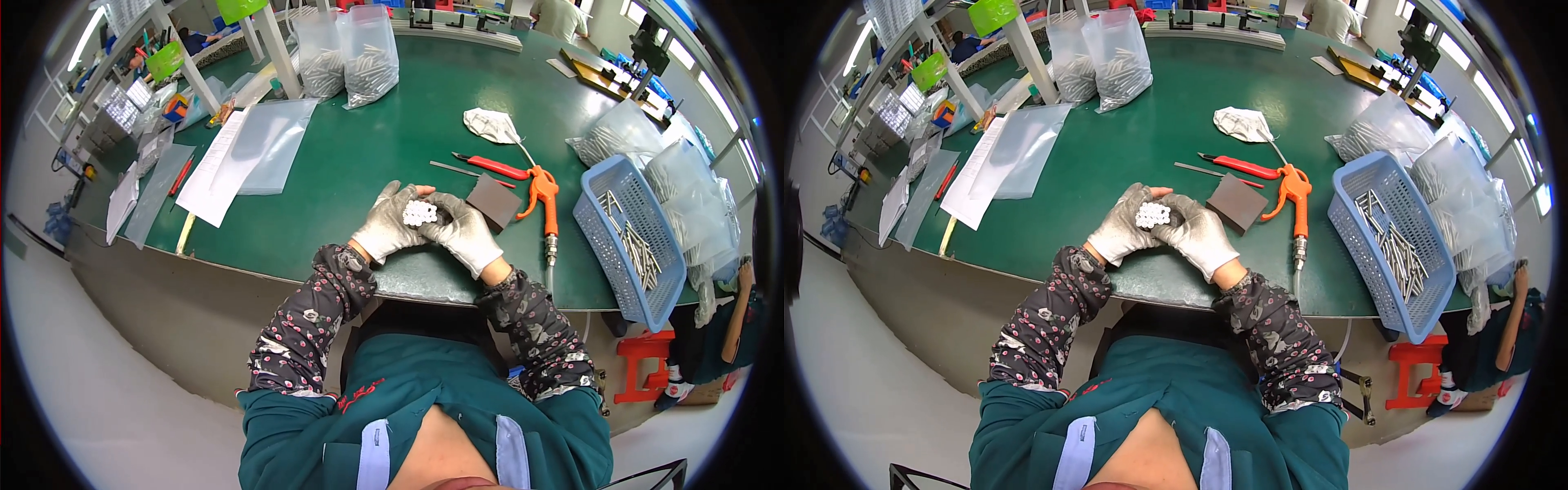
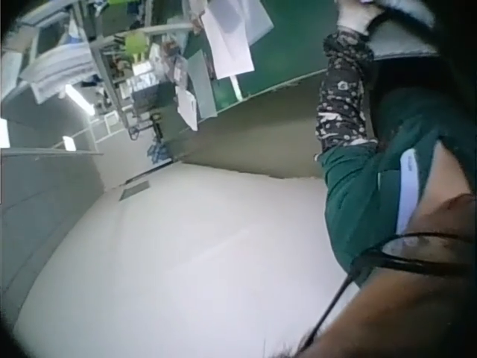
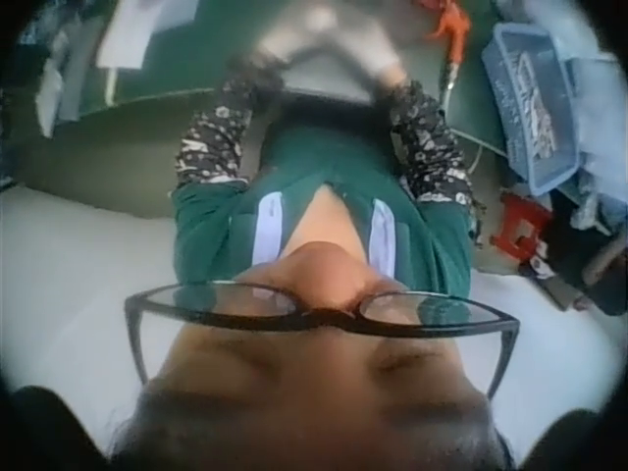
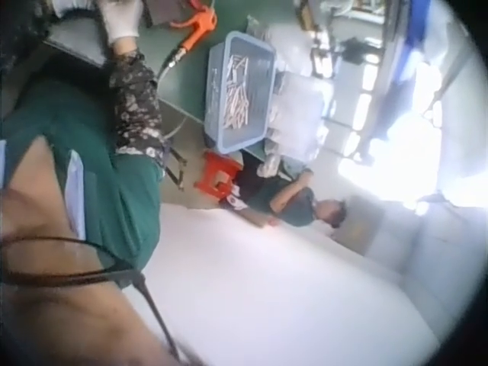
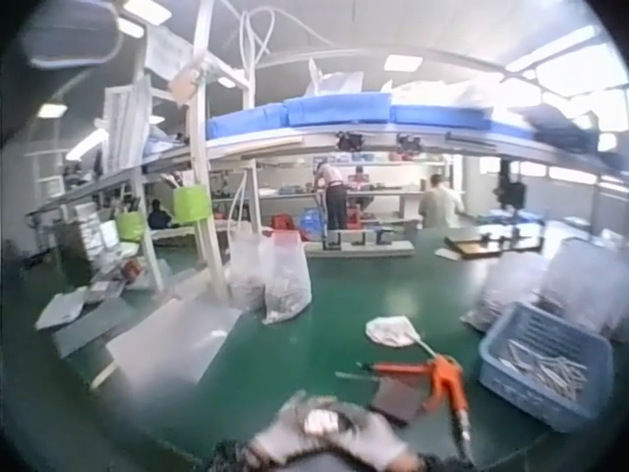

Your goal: The recorder uses an air nozzle and a small metal probe to clean and inspect small cylindrical metal components.

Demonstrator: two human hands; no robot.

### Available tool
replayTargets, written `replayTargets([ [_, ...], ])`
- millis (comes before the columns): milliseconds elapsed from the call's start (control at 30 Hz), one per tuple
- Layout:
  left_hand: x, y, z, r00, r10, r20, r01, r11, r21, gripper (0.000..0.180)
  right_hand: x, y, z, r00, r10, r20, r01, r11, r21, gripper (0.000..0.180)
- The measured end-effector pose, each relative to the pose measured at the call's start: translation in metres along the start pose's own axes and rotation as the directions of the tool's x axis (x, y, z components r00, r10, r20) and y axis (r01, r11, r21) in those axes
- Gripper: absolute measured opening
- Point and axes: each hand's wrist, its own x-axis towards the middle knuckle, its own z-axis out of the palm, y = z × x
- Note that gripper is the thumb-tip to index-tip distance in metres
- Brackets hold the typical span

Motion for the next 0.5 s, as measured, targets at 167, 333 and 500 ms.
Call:
replayTargets([
  [167,0.006,-0.013,0.007,0.991,-0.114,0.075,0.129,0.962,-0.240,0.078,0.004,0.002,-0.001,0.996,0.083,0.040,-0.083,0.996,0.012,0.046],
  [333,0.006,-0.021,0.014,0.987,-0.158,0.003,0.141,0.871,-0.471,0.076,0.006,-0.007,-0.003,0.990,0.115,0.079,-0.121,0.990,0.071,0.050],
  [500,0.007,-0.024,0.015,0.987,-0.161,-0.011,0.140,0.887,-0.439,0.084,0.007,0.003,-0.001,0.998,0.057,0.026,-0.057,0.998,-0.005,0.049],
])
